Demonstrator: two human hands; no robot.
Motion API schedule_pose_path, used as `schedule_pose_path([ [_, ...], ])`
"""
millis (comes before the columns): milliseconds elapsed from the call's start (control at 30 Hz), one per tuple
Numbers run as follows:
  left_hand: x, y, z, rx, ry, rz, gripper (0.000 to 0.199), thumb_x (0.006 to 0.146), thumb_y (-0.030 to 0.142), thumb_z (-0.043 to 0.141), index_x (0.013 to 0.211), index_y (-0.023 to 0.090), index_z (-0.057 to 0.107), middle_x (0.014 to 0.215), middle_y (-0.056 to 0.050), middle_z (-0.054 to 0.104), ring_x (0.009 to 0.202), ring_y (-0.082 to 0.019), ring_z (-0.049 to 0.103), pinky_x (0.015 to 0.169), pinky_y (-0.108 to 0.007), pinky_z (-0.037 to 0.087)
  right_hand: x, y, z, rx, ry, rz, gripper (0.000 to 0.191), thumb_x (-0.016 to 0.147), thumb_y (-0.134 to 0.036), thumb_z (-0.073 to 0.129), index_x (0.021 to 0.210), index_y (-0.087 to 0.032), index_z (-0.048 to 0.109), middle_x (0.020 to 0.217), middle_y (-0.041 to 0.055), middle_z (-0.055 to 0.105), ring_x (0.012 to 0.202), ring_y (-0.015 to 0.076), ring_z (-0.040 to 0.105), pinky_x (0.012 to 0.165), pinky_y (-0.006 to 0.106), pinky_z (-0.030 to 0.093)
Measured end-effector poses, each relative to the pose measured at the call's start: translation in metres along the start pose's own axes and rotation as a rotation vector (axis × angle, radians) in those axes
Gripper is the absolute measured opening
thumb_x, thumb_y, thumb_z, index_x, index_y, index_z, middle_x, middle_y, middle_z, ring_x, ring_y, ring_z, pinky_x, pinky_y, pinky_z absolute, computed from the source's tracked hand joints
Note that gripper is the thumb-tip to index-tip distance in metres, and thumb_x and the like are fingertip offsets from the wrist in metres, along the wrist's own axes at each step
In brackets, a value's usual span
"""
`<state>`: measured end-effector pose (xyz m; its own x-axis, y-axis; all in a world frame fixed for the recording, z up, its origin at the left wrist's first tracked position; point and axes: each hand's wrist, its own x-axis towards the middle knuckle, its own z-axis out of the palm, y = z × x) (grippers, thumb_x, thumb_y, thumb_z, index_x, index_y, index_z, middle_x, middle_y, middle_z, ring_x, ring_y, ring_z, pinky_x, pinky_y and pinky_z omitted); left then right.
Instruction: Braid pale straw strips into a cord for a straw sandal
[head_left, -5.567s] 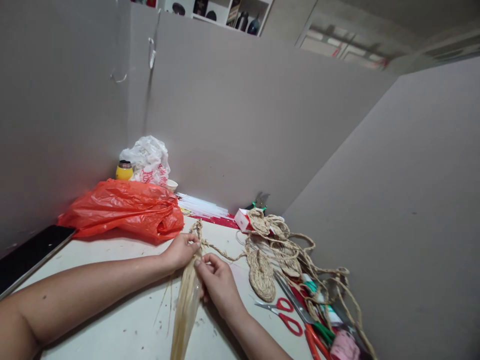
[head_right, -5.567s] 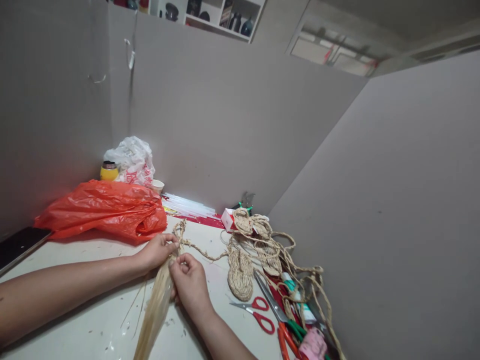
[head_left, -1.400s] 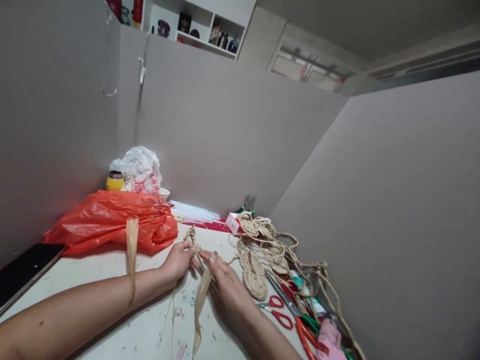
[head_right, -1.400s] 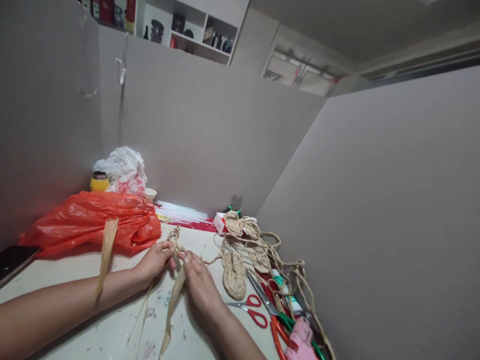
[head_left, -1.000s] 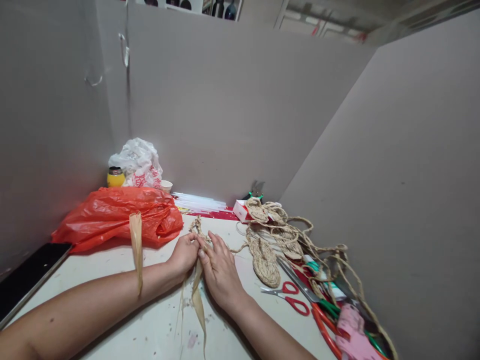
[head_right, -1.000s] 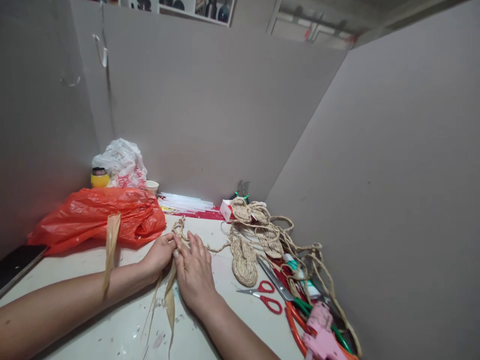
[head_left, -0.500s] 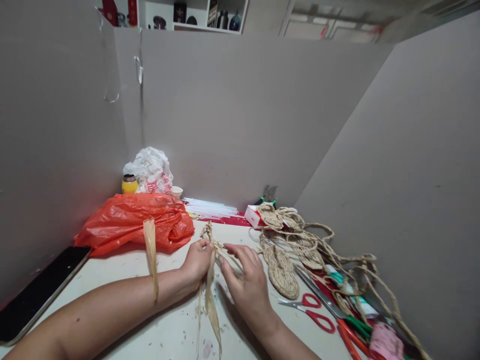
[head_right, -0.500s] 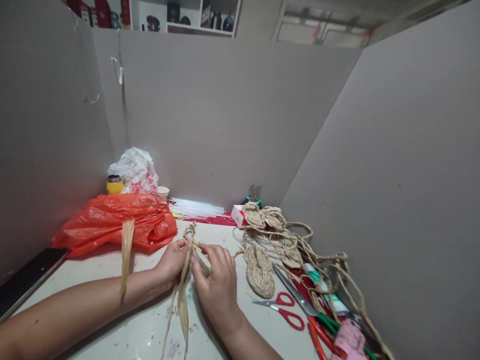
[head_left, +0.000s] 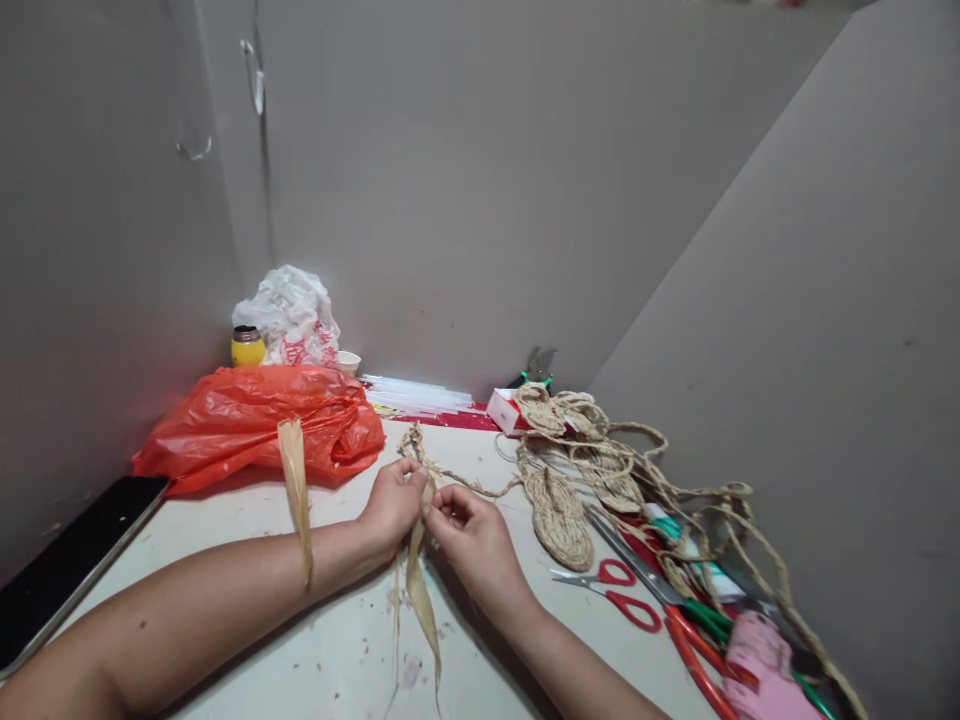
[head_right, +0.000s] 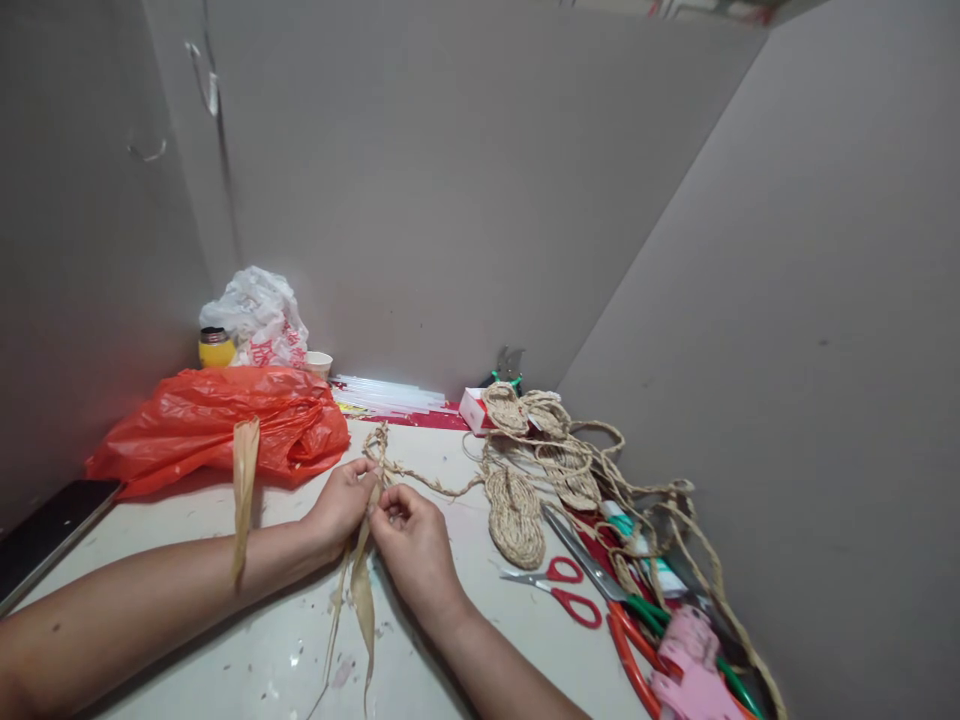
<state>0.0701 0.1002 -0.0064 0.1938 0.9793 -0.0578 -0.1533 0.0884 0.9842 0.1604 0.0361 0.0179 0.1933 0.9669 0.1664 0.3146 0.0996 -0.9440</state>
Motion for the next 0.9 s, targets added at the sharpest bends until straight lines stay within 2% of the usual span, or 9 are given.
schedule_pose_path([
  [200, 0.0, -0.002, 0.001, 0.041, -0.004, -0.021, 0.009, 0.074, 0.025, 0.053, 0.07, 0.017, 0.05, 0.052, 0.007, 0.043, 0.046, -0.007, 0.037, 0.047, -0.018, 0.031, -0.001, -0.002, 0.001, 0.074, -0.024, 0.076, 0.01, 0.069, -0.022, 0.053, 0.062, -0.019, 0.047, 0.05, -0.0062, 0.043, 0.043, 0.0083, 0.036, 0.043, 0.02, 0.028],
  [367, 0.0, -0.003, 0.001, 0.033, -0.011, -0.033, 0.013, 0.074, 0.027, 0.056, 0.069, 0.018, 0.049, 0.049, 0.007, 0.043, 0.044, -0.007, 0.038, 0.046, -0.018, 0.029, -0.004, -0.001, 0.003, 0.02, 0.011, 0.049, 0.01, 0.068, -0.021, 0.052, 0.061, -0.019, 0.045, 0.051, -0.0058, 0.043, 0.045, 0.0087, 0.038, 0.045, 0.02, 0.03],
  [600, -0.003, 0.004, 0.001, 0.004, -0.013, -0.079, 0.017, 0.074, 0.029, 0.059, 0.067, 0.018, 0.049, 0.045, 0.009, 0.04, 0.038, -0.005, 0.031, 0.042, -0.017, 0.024, -0.001, 0.006, 0.0, -0.058, 0.077, 0.027, 0.006, 0.065, -0.019, 0.053, 0.061, -0.018, 0.048, 0.053, -0.0042, 0.046, 0.048, 0.0098, 0.04, 0.046, 0.02, 0.032],
  [767, -0.003, 0.008, 0.001, -0.015, -0.05, -0.168, 0.018, 0.077, 0.033, 0.057, 0.07, 0.019, 0.046, 0.044, 0.009, 0.04, 0.033, -0.005, 0.028, 0.038, -0.017, 0.02, -0.002, 0.0, -0.01, 0.204, 0.098, 0.108, 0.011, 0.068, -0.023, 0.058, 0.068, -0.019, 0.047, 0.056, -0.0042, 0.051, 0.05, 0.011, 0.046, 0.047, 0.02, 0.036],
  [900, -0.004, 0.011, 0.001, -0.057, -0.061, -0.22, 0.019, 0.08, 0.034, 0.053, 0.071, 0.021, 0.043, 0.042, 0.01, 0.033, 0.032, -0.005, 0.023, 0.035, -0.017, 0.014, 0.0, -0.021, -0.02, 0.484, 0.086, 0.18, 0.016, 0.073, -0.029, 0.06, 0.071, -0.019, 0.048, 0.06, -0.0026, 0.059, 0.057, 0.0122, 0.054, 0.058, 0.024, 0.045],
])
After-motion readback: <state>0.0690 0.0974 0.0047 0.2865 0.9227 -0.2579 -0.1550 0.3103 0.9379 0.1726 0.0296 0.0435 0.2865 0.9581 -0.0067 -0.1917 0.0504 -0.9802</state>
